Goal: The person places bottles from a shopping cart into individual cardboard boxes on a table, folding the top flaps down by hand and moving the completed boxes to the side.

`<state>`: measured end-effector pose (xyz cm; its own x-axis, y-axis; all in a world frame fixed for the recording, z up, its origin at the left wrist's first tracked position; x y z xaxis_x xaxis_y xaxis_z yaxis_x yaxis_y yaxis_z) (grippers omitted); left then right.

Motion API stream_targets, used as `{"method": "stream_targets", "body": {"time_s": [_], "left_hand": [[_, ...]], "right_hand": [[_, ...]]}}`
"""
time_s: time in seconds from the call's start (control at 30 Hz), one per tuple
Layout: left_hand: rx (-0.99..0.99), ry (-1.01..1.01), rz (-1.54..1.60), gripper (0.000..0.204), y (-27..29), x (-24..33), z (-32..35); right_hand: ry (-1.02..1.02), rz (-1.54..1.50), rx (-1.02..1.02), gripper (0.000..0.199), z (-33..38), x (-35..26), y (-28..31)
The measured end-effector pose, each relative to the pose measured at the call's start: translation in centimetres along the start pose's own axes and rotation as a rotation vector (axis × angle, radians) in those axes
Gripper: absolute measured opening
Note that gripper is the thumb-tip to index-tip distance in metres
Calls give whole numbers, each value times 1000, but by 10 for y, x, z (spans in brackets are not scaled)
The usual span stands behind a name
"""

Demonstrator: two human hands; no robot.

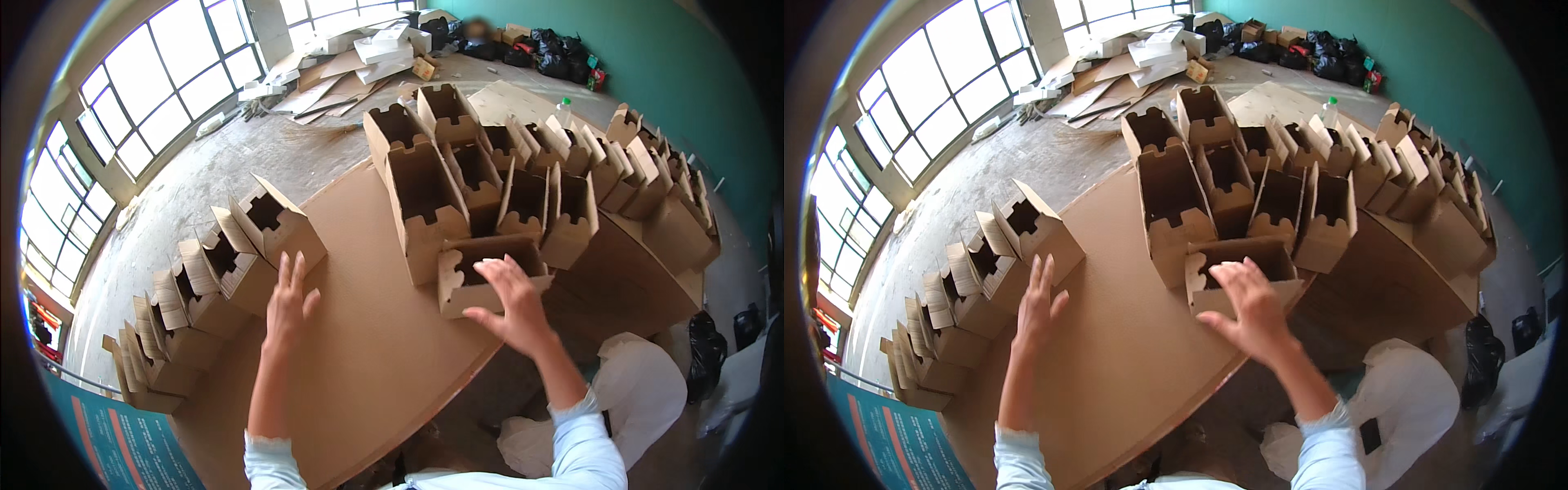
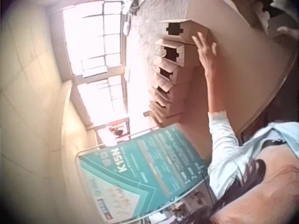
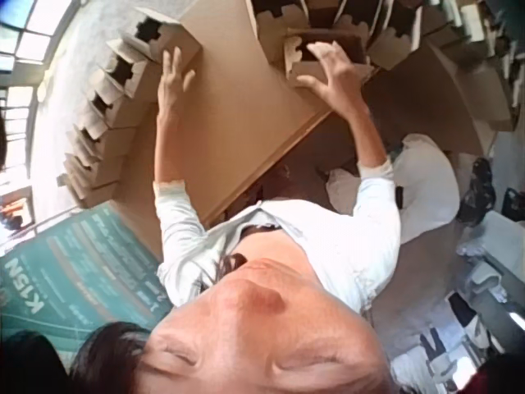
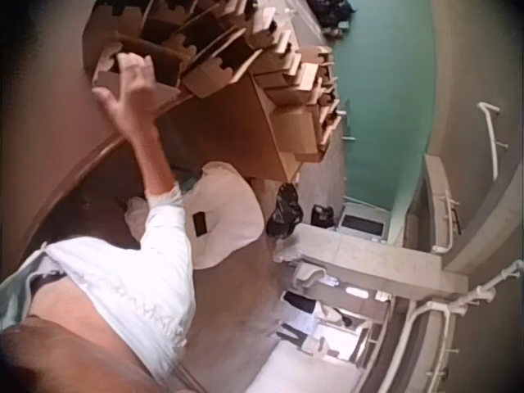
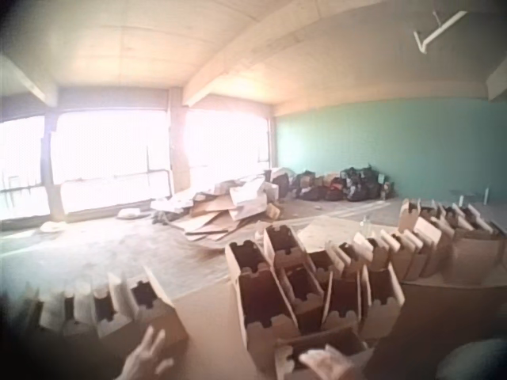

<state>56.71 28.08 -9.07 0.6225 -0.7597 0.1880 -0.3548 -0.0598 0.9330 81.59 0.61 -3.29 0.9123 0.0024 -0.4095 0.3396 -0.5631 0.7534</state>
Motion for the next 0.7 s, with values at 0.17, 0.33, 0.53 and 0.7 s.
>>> {"method": "stream_targets", "body": {"time_s": [0.17, 0.33, 0.53, 0.7], "left_hand": [[-275, -3, 262, 53, 31, 55, 139], [-161, 302, 233, 40, 83, 14, 256], [132, 759, 107, 30, 133, -48, 447], [372, 1224, -101, 23, 166, -79, 693]], "right_hand": [[-37, 252, -459, 42, 2, 91, -34], [170, 95, -578, 9, -5, 5, -71], [543, -208, -773, 19, 47, -187, -155], [814, -224, -842, 17, 88, -360, -223]]}}
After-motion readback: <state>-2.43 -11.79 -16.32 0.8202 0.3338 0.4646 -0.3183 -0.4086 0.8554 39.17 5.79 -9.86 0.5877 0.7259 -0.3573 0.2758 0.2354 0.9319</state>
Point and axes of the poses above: each hand's wrist, its own z-axis away from the middle knuckle, its own y-axis out of the back of the hand, x = y × z, the point moved 6 cm from there along -z, towards the middle knuckle, and after that the axes turned 6 degrees about -z, right-handed, at the moved point
